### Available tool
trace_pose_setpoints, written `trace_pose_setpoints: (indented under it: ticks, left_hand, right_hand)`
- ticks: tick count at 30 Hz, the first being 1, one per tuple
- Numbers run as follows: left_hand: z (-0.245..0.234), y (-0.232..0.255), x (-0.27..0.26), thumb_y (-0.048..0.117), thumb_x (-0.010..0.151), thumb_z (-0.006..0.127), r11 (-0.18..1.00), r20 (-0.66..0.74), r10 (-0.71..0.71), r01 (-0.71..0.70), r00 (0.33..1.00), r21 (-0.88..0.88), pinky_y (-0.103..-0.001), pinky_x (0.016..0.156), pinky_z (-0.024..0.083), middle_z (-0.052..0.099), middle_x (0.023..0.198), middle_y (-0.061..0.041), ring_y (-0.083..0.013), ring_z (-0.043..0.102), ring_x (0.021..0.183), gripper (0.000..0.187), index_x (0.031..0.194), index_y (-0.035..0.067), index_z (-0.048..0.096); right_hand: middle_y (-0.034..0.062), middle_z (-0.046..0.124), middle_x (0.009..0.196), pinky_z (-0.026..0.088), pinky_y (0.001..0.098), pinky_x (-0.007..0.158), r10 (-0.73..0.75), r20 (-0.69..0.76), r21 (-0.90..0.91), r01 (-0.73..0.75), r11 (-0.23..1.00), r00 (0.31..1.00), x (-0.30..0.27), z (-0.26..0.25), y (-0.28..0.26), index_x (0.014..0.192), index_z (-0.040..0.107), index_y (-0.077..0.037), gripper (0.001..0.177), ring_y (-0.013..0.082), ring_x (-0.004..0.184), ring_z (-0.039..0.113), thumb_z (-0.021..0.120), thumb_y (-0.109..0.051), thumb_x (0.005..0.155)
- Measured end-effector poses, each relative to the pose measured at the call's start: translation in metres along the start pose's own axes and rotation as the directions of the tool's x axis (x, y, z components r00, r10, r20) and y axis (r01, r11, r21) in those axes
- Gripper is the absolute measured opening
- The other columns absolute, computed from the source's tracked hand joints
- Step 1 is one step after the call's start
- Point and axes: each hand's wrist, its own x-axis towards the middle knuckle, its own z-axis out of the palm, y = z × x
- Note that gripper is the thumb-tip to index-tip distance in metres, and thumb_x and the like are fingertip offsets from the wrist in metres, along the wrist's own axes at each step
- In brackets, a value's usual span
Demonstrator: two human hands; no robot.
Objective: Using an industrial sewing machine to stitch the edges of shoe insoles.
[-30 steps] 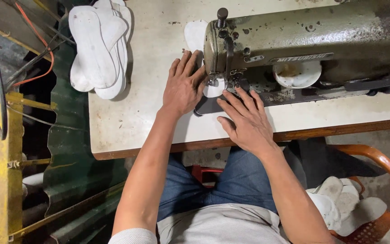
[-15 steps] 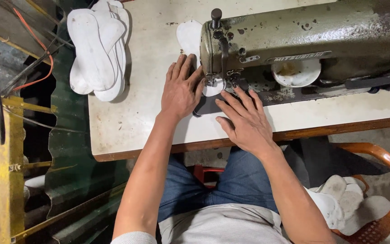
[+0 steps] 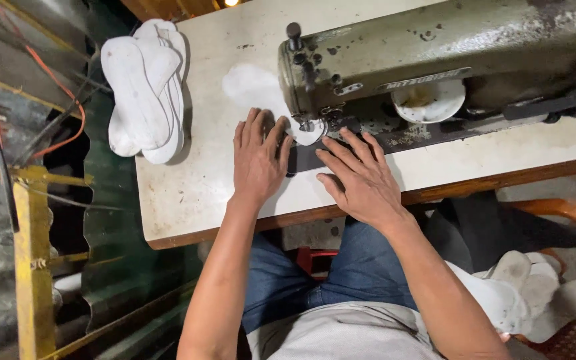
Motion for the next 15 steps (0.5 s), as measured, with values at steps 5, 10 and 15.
trace_pose_setpoints:
  ticks: [5, 10, 15]
  left_hand:
    - [0.009, -0.002, -0.015, 0.041, 0.106, 0.053, 0.996, -0.185, 0.087, -0.09, 0.979, -0.007, -0.054, 0.121, 0.026, 0.052, 0.145, -0.017, -0.0365, 0.036, 0.148, 0.038, 0.134, 0.019, 0.065]
    - [0.013, -0.005, -0.027, 0.035, 0.105, 0.057, 0.99, -0.218, 0.139, -0.14, 0.966, 0.008, -0.053, 0.119, 0.03, 0.057, 0.141, -0.016, -0.0355, 0.045, 0.143, 0.035, 0.132, 0.015, 0.066]
    - [0.005, -0.002, -0.038, 0.03, 0.101, 0.063, 0.989, -0.231, 0.141, -0.15, 0.963, -0.021, -0.056, 0.117, 0.03, 0.058, 0.134, -0.014, -0.0362, 0.048, 0.139, 0.031, 0.129, 0.019, 0.069]
  right_hand:
    - [0.0092, 0.066, 0.137, 0.029, 0.0531, 0.122, 0.002, -0.048, 0.012, -0.001, 1.0, 0.999, -0.002, -0.003, 0.0, 0.127, 0.072, -0.014, 0.039, 0.0305, 0.142, 0.048, 0.056, -0.041, 0.104]
    - [0.0095, 0.067, 0.136, 0.03, 0.0531, 0.121, 0.011, -0.059, 0.026, -0.01, 1.0, 0.998, -0.003, -0.003, 0.002, 0.125, 0.073, -0.013, 0.038, 0.0307, 0.142, 0.049, 0.057, -0.04, 0.104]
    - [0.0114, 0.068, 0.132, 0.032, 0.0527, 0.12, 0.019, -0.057, 0.056, -0.016, 0.998, 0.998, -0.002, -0.008, 0.001, 0.12, 0.074, -0.01, 0.037, 0.0316, 0.138, 0.052, 0.059, -0.039, 0.103]
